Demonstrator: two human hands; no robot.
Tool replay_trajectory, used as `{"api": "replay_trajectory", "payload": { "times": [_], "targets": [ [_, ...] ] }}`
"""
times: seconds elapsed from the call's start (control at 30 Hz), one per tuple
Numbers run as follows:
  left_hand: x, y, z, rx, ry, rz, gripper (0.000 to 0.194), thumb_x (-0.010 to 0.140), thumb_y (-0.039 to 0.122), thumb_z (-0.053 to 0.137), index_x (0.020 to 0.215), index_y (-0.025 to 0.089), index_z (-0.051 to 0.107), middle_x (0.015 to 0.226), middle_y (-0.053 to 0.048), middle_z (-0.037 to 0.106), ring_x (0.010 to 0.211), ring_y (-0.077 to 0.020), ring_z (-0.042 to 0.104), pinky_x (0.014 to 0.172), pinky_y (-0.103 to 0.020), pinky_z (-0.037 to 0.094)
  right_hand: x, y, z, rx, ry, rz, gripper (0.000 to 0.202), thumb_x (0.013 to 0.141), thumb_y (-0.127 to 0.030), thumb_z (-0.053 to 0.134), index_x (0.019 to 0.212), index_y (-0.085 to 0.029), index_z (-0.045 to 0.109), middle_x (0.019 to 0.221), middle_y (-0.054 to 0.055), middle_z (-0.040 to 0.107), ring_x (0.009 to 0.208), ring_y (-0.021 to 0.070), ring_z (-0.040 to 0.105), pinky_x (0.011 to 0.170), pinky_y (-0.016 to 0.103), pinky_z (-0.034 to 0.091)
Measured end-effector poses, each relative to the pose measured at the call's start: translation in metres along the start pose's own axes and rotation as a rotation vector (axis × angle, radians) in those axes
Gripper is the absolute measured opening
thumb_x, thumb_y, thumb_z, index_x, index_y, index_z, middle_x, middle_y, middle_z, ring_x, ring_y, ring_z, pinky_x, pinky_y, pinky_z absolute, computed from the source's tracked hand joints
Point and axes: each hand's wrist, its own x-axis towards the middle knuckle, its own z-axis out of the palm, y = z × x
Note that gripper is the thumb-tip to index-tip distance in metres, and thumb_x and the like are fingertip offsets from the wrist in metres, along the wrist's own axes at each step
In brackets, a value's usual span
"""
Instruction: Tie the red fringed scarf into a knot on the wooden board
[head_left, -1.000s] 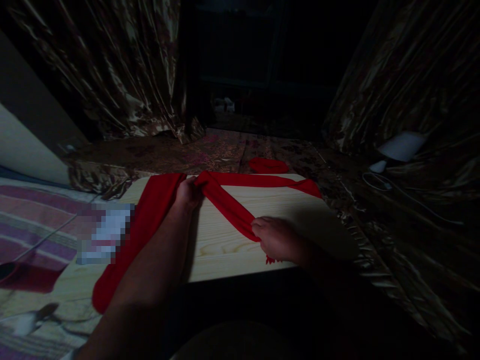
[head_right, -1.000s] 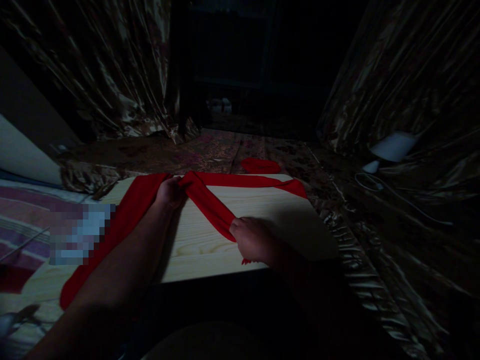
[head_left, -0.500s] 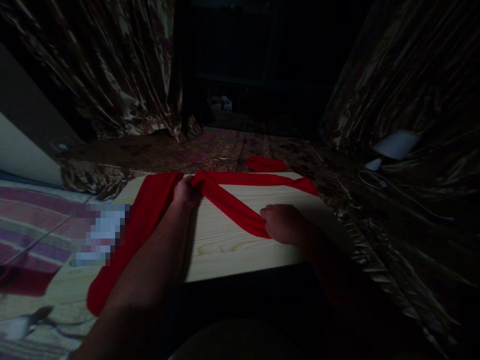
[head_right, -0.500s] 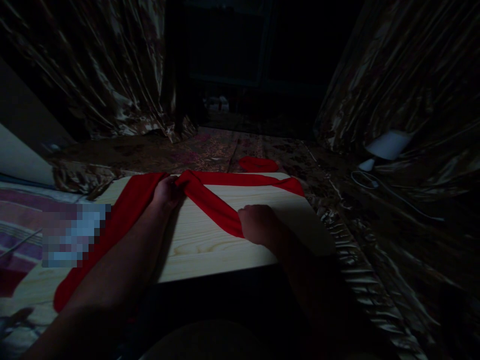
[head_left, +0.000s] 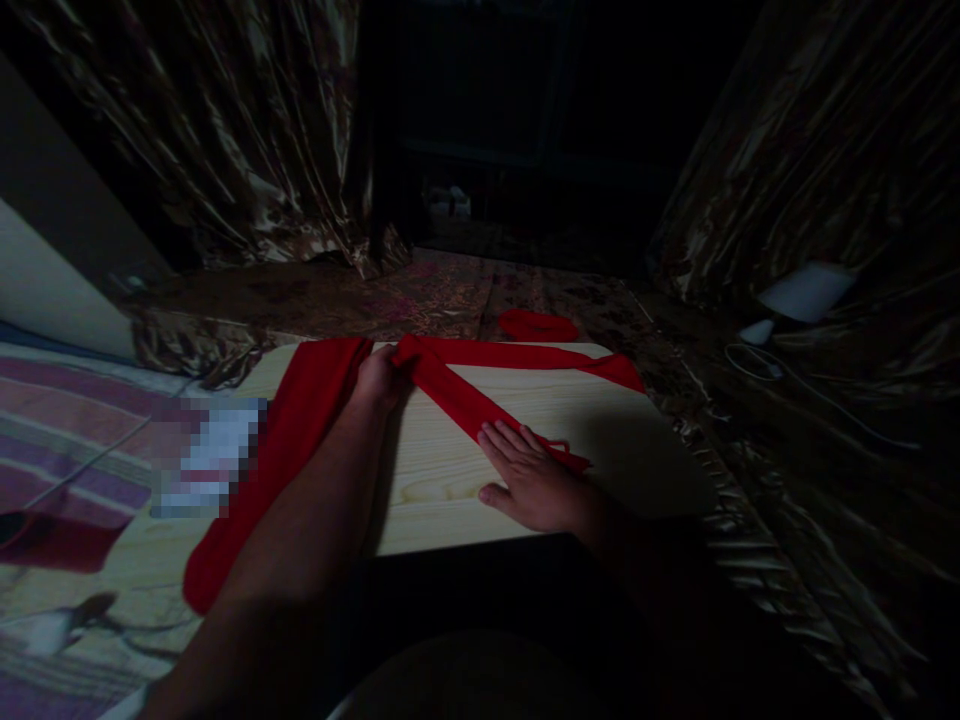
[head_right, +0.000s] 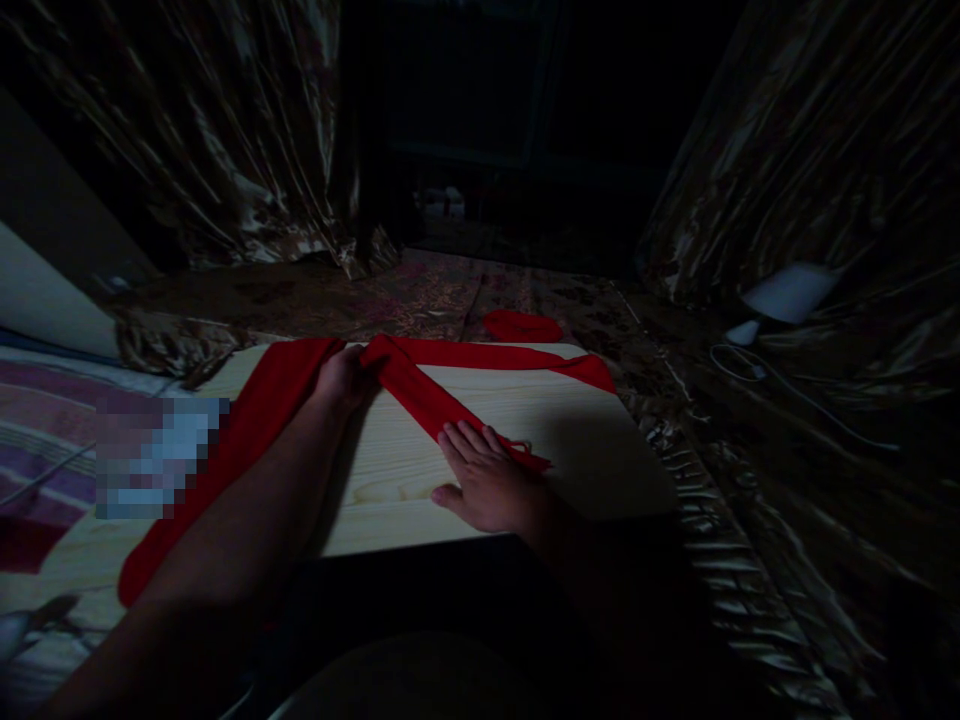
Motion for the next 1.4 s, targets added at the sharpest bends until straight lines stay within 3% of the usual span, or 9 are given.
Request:
{"api": "replay_trajectory", "payload": {
  "times": [0.17, 0.27, 0.43, 0.57, 0.77, 0.93, 1.07, 1.27, 1.4],
  "targets": [
    [0.001, -0.003, -0.001, 0.295, 0.128, 0.133, 0.021, 0.075, 0.013, 0.063, 0.095, 0.019, 0.063, 0.094, -0.009, 0.070, 0.098, -0.0265, 0.070, 0.085, -0.041, 0.061, -0.009, -0.003, -0.011, 0.034, -0.069, 0.001, 0.088, 0.097, -0.066, 0.038, 0.162, -0.012, 0.015, 0.168, 0.012, 0.009, 0.156, 0.0288, 0.004, 0.125, 0.049, 0.005],
    [-0.008, -0.003, -0.006, 0.767, 0.233, 0.424, 0.034, 0.071, 0.014, 0.068, 0.104, 0.020, 0.064, 0.117, -0.013, 0.067, 0.124, -0.0326, 0.057, 0.109, -0.048, 0.045, -0.009, -0.004, -0.020, 0.045, -0.084, -0.006, 0.087, 0.097, -0.064, 0.042, 0.162, -0.012, 0.018, 0.167, 0.013, 0.011, 0.155, 0.0298, 0.008, 0.125, 0.049, 0.009],
    [-0.015, -0.004, -0.011, 1.312, -0.108, 0.782, 0.029, 0.076, 0.017, 0.064, 0.104, 0.020, 0.070, 0.137, -0.016, 0.059, 0.139, -0.0352, 0.042, 0.120, -0.050, 0.027, -0.002, -0.006, -0.034, 0.012, 0.015, 0.000, 0.071, 0.095, -0.056, 0.053, 0.152, -0.014, 0.043, 0.159, 0.016, 0.038, 0.146, 0.0312, 0.036, 0.119, 0.045, 0.027],
    [-0.011, -0.008, -0.010, 1.646, -0.258, 0.643, 0.038, 0.092, 0.029, 0.050, 0.126, 0.023, 0.066, 0.147, -0.015, 0.053, 0.145, -0.0361, 0.033, 0.117, -0.063, 0.021, 0.018, -0.009, -0.047, 0.032, 0.141, 0.027, 0.050, 0.101, -0.048, 0.046, 0.139, -0.018, 0.057, 0.142, 0.013, 0.059, 0.131, 0.0257, 0.054, 0.111, 0.038, 0.038],
    [-0.010, -0.014, -0.007, 1.884, -0.248, 0.460, 0.063, 0.097, 0.049, 0.039, 0.156, 0.026, 0.039, 0.164, -0.014, 0.028, 0.152, -0.0404, 0.015, 0.116, -0.068, 0.015, 0.052, 0.001, -0.032, -0.003, -0.005, -0.038, 0.070, 0.100, -0.059, 0.039, 0.159, -0.021, 0.032, 0.167, 0.012, 0.020, 0.155, 0.0295, 0.012, 0.122, 0.051, 0.016],
    [-0.006, -0.018, -0.003, 1.923, -0.211, 0.383, 0.076, 0.092, 0.064, 0.039, 0.159, 0.030, 0.031, 0.167, -0.010, 0.020, 0.153, -0.0437, 0.008, 0.117, -0.067, 0.010, 0.049, 0.015, -0.010, -0.020, -0.033, -0.024, 0.077, 0.100, -0.064, 0.034, 0.162, -0.023, 0.017, 0.168, 0.011, 0.010, 0.156, 0.0284, 0.003, 0.123, 0.053, 0.008],
    [-0.003, -0.019, -0.004, 1.926, -0.202, 0.413, 0.077, 0.091, 0.067, 0.036, 0.158, 0.031, 0.033, 0.166, -0.011, 0.024, 0.152, -0.0432, 0.012, 0.116, -0.067, 0.011, 0.044, 0.020, -0.020, -0.002, -0.043, -0.049, 0.073, 0.101, -0.061, 0.033, 0.160, -0.019, 0.027, 0.167, 0.012, 0.018, 0.155, 0.0268, 0.012, 0.123, 0.048, 0.015],
    [-0.001, -0.021, -0.008, 1.922, -0.226, 0.412, 0.085, 0.087, 0.071, 0.042, 0.160, 0.029, 0.029, 0.167, -0.012, 0.019, 0.153, -0.0434, 0.007, 0.117, -0.067, 0.008, 0.081, 0.028, -0.048, 0.030, 0.063, 0.026, 0.048, 0.101, -0.044, 0.046, 0.143, -0.023, 0.057, 0.143, 0.010, 0.060, 0.132, 0.0234, 0.054, 0.112, 0.037, 0.036],
    [-0.001, -0.021, -0.010, 1.932, -0.251, 0.400, 0.085, 0.085, 0.075, 0.042, 0.158, 0.034, 0.030, 0.168, -0.010, 0.018, 0.153, -0.0450, 0.004, 0.116, -0.068, 0.006, 0.113, 0.029, -0.040, 0.016, 0.177, 0.027, 0.053, 0.100, -0.039, 0.046, 0.148, -0.017, 0.049, 0.155, 0.011, 0.046, 0.142, 0.0220, 0.042, 0.118, 0.035, 0.030]
  ]
}}
